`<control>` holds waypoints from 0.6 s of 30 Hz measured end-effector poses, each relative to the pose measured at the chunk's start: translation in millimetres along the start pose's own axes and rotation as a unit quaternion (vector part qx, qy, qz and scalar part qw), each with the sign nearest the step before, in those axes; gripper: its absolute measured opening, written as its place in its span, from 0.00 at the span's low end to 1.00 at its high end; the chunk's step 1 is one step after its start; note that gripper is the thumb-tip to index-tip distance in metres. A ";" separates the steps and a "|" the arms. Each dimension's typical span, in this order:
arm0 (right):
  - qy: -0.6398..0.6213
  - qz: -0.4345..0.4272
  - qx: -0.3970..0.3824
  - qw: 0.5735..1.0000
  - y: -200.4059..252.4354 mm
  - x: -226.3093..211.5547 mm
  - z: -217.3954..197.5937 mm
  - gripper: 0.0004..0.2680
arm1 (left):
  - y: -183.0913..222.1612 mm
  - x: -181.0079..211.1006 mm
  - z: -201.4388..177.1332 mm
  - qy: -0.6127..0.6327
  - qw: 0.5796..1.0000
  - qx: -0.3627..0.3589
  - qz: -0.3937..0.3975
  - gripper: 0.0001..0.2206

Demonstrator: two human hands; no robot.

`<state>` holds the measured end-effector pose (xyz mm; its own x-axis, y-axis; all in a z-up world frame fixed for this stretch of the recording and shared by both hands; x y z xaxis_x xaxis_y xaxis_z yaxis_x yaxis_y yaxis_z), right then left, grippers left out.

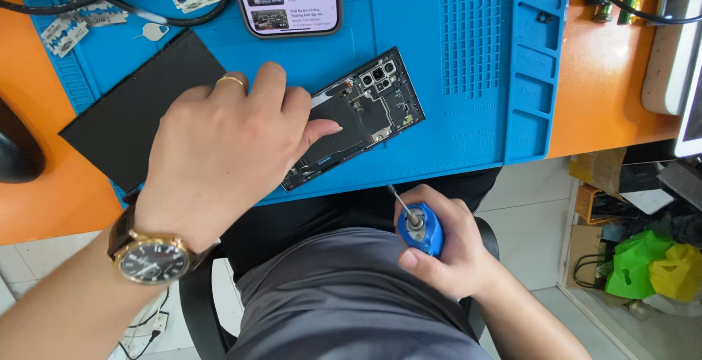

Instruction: The person uses a screwdriver to remove screws from the back cover of a smartphone. They then detach the back cover, place it on the table, and continue to unscrew components from the phone's internal frame.

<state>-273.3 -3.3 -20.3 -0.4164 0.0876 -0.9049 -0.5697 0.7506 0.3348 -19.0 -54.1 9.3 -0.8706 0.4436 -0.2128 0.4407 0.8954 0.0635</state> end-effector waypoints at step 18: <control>0.044 -0.022 -0.087 0.995 -40.1 -52.9 75.8 0.21 | 67.7 26.7 -34.1 0.764 0.506 0.339 -0.214 0.18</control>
<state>-174.7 11.6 -5.8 -0.4438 -0.0063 -0.8961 -0.7000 0.6269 0.3422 -19.9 19.6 41.1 0.1562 0.1897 0.9693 -0.3364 0.9329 -0.1284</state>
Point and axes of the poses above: each hand's wrist, its own y-axis away from the middle knuckle, its own z-axis out of the palm, x = y × z, the point moved 5 cm from there along -y, towards the middle knuckle, and after that the axes turned 7 degrees about y, right-handed, at the moved point
